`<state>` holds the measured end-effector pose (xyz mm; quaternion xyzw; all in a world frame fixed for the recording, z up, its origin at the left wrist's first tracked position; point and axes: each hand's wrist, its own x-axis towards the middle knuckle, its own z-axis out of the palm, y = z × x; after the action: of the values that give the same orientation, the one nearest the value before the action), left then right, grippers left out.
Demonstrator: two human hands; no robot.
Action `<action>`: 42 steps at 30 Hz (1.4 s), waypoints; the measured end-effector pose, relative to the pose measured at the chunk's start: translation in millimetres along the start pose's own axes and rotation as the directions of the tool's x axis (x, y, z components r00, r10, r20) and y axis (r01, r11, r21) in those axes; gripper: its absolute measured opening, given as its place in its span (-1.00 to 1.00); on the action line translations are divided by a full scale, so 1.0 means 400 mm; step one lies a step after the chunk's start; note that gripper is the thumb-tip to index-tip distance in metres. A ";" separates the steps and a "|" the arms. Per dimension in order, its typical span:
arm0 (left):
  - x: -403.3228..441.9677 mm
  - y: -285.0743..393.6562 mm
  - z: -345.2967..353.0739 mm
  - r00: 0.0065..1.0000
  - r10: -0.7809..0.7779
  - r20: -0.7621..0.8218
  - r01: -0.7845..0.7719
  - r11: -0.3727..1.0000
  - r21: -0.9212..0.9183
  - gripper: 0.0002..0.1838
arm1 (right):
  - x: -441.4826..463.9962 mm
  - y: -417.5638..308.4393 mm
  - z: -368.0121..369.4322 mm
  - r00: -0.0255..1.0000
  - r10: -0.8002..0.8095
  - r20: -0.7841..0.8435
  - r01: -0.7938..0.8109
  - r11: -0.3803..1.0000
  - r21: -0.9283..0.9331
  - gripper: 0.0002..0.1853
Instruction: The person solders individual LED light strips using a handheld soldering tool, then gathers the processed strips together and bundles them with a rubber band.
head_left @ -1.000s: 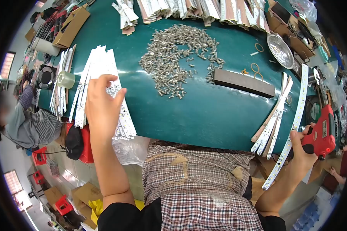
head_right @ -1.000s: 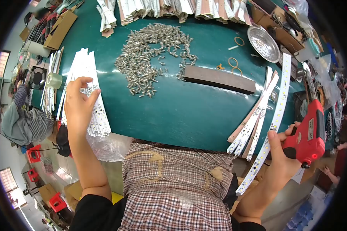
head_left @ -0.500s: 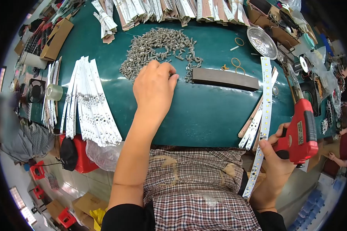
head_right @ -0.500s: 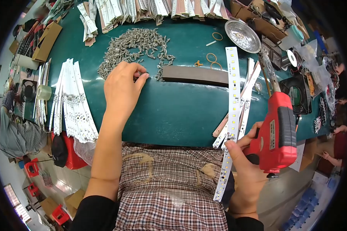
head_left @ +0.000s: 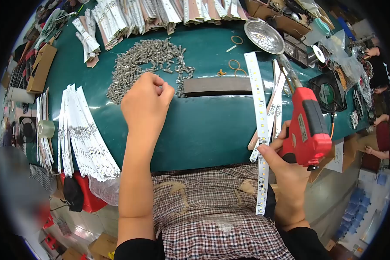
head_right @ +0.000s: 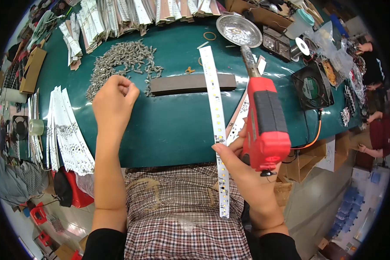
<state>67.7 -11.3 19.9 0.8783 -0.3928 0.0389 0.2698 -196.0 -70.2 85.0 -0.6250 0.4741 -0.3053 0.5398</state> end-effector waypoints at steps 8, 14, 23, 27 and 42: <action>-0.110 0.111 -0.040 0.843 0.086 0.531 0.506 0.209 -0.837 -0.85 | 0.029 0.008 0.034 0.997 -0.032 0.075 0.015 0.974 0.227 -0.50; -0.151 0.129 -0.021 0.736 0.155 0.659 0.665 0.019 -0.747 -0.81 | 0.032 0.022 0.046 0.990 -0.044 0.134 0.011 0.971 0.238 -0.55; -0.181 0.141 -0.006 0.753 0.144 0.642 0.654 -0.069 -0.753 -0.82 | 0.028 0.038 0.053 0.994 -0.044 0.101 0.018 0.968 0.249 -0.44; -0.189 0.145 -0.007 0.772 0.133 0.622 0.632 -0.057 -0.773 -0.83 | 0.025 0.041 0.055 0.995 -0.052 0.088 0.026 0.964 0.265 -0.40; -0.184 0.150 -0.010 0.736 0.117 0.667 0.676 -0.080 -0.733 -0.72 | 0.022 0.048 0.051 0.994 -0.028 0.103 0.001 0.968 0.252 -0.36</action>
<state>-25.1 7.1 29.4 0.4529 -0.1465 -0.5607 0.6775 -179.6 -69.9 60.6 -0.5703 0.3978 -0.3333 0.6367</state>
